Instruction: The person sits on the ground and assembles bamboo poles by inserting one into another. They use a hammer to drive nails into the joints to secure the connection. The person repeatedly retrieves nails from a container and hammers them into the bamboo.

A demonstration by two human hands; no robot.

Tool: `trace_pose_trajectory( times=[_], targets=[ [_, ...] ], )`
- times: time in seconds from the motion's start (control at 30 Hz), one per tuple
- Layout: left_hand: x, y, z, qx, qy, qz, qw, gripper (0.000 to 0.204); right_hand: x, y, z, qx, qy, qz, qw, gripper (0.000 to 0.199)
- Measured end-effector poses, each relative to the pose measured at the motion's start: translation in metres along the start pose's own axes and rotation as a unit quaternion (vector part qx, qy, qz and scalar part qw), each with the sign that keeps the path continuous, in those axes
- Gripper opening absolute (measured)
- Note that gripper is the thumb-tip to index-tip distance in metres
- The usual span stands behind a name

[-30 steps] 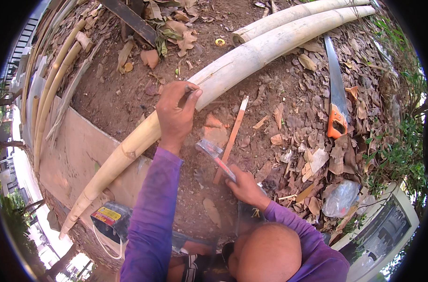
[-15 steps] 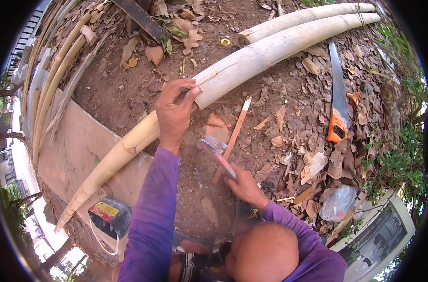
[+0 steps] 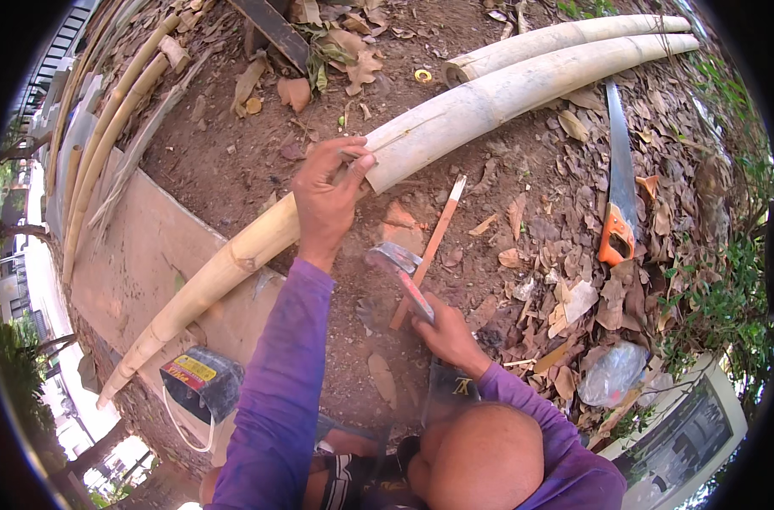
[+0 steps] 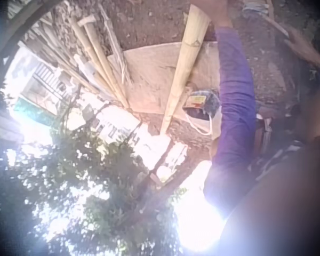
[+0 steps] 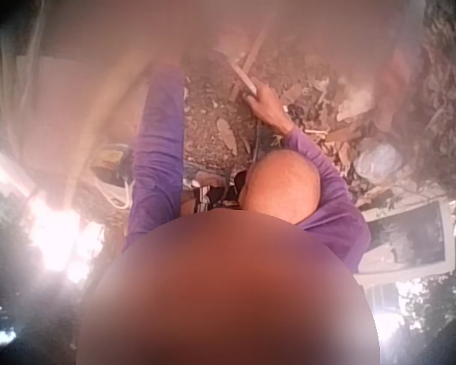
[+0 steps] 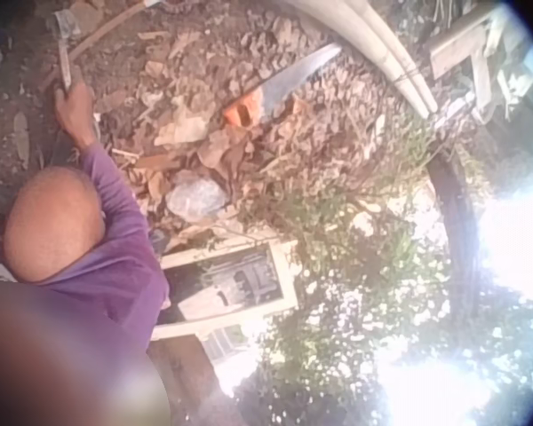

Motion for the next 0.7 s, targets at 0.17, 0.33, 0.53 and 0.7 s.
trace_pose_trajectory(
  times=[0.17,0.33,0.53,0.7],
  targets=[
    [-0.002,-0.010,-0.006,0.030,0.058,-0.059,0.996,0.012,-0.002,0.013,0.001,0.017,0.009,0.007,1.000,0.036],
    [-0.002,0.012,-0.010,-0.038,0.065,0.001,0.997,0.014,-0.009,0.025,0.004,0.015,-0.021,0.099,0.995,0.043],
    [-0.007,0.013,-0.007,-0.061,0.061,0.014,0.996,0.019,-0.018,0.030,0.009,-0.087,-0.114,0.076,0.987,0.048],
    [-0.017,0.001,-0.009,-0.044,0.105,0.028,0.993,0.024,-0.003,0.023,0.003,-0.045,-0.073,0.046,0.995,0.037]
  ],
)
Point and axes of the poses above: each hand's wrist, its own z-axis towards the middle knuckle, its own x-axis out of the back of the hand, y = z × x, the point moved 10 cm from there along z, towards the middle knuckle, and after that the axes turned 11 degrees about -x, right-handed, at the moved point
